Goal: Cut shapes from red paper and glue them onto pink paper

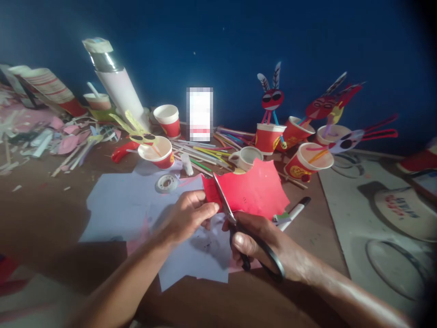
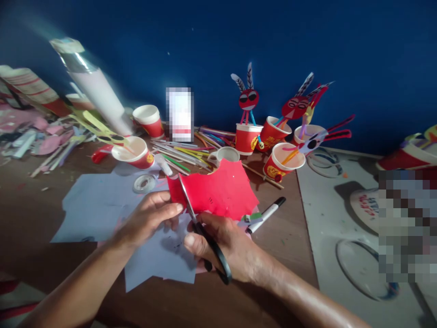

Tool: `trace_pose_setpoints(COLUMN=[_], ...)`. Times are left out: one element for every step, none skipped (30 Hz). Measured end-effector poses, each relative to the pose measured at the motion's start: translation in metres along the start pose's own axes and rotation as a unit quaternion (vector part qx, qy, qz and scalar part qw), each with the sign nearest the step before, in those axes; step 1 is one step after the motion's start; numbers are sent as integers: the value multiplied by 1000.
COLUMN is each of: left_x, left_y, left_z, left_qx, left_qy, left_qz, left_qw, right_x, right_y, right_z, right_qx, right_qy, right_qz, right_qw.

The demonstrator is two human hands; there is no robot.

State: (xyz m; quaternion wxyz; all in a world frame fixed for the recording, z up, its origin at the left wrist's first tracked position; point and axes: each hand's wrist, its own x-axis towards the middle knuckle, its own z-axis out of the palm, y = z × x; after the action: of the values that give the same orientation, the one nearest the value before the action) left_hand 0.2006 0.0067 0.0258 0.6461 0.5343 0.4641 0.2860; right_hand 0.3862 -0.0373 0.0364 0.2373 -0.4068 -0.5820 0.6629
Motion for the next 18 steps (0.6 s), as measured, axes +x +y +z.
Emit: trace_pose_setpoints(left_x=[1,1,1,1,1,1,1,1,1,1,1,1,1,1,1,1,0,0], left_y=[-1,-2,-2,-3,-4,-4,-4,-5,-5,-5,-5,-5,-5,-5,-5,-5,-5,-5], left_z=[-1,-1,-1,-2,-2,-2,-3,-3,-3,-3,-3,-3,-3,-3,-3,-3,-3,-3], left_qx=[-20,-37,-53,-67,-79,-87,-94,-99,-103,-108,-112,-115,-118,-120,-122,-122,-121,-118], left_qy=[-5,-9,-14,-20,-24,-25,-25,-23,-21,-21,-21,-21,-20,-21,-21,-21,-22,-23], left_qz=[-6,-11,-14,-16,-17,-17,-18,-19,-21,-24,-25,-28,-30,-33,-35,-38,-39,-39], left_qw=[1000,999,998,997,996,996,995,995,994,994,993,993,992,992,992,992,992,992], right_x=[0,1,1,1,2,2,2,3,3,4,4,4,5,5,5,6,6,6], right_y=[2,4,6,8,10,12,13,13,13,14,14,14,14,14,15,15,16,16], right_z=[0,0,0,0,0,0,0,0,0,0,0,1,1,2,2,3,3,3], right_qx=[9,18,27,36,42,46,48,49,50,49,49,50,52,53,55,57,57,57], right_qy=[-1,-3,-7,-12,-16,-19,-19,-19,-20,-19,-17,-15,-13,-10,-6,-3,1,4], right_qz=[-4,-9,-15,-23,-31,-39,-45,-49,-52,-52,-53,-55,-58,-60,-61,-62,-63,-63], right_qw=[1000,1000,999,999,999,998,998,997,997,997,997,997,997,997,997,996,996,996])
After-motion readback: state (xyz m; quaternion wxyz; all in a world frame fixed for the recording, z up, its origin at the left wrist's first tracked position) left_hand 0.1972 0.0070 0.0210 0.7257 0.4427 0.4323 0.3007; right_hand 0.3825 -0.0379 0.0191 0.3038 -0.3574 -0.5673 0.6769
